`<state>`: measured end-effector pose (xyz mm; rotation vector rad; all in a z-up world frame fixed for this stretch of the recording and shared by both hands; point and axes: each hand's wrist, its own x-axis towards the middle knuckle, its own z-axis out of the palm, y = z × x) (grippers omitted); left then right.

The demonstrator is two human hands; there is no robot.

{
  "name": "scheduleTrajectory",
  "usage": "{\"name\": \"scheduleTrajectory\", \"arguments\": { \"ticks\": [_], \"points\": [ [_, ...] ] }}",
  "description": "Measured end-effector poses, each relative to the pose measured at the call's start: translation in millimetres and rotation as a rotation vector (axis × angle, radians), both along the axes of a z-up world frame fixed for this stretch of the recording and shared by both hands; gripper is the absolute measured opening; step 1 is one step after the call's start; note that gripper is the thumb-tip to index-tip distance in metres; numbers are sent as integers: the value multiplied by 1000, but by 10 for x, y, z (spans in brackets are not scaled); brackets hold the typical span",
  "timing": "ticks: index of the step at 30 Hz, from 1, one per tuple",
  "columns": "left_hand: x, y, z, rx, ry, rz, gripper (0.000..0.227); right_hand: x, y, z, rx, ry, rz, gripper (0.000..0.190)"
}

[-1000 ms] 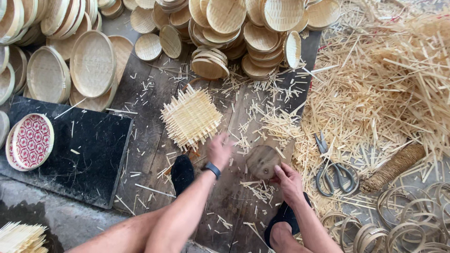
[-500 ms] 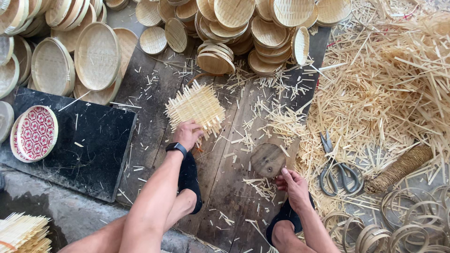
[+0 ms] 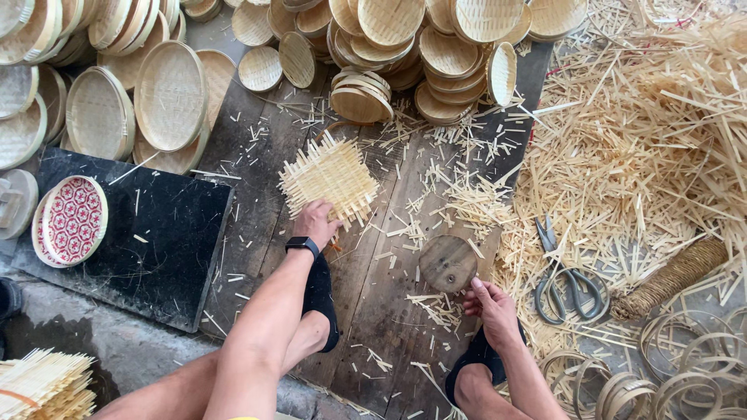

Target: The person weaves a bamboo base for a basket and trims excess bamboo strips using shears.

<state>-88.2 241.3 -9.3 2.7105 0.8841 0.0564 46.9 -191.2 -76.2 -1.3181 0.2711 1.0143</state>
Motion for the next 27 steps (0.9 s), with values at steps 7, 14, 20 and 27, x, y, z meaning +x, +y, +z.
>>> {"name": "scheduleTrajectory", "arguments": {
  "ticks": [7,14,20,27],
  "points": [
    [-107,285,-304,-268,-145,111,19,0,-13,-3,18,1,-7,32],
    [89,118,739,156,-742,230,9,-18,-12,74,-5,-29,-65,31],
    [443,-1023,1055,-9,-735,-270,3,168,28,411,217,-111,-184,45],
    [215,-2118,643,-217,-346,-843,35,374,125,517,84,-72,-97,23]
  ]
}}
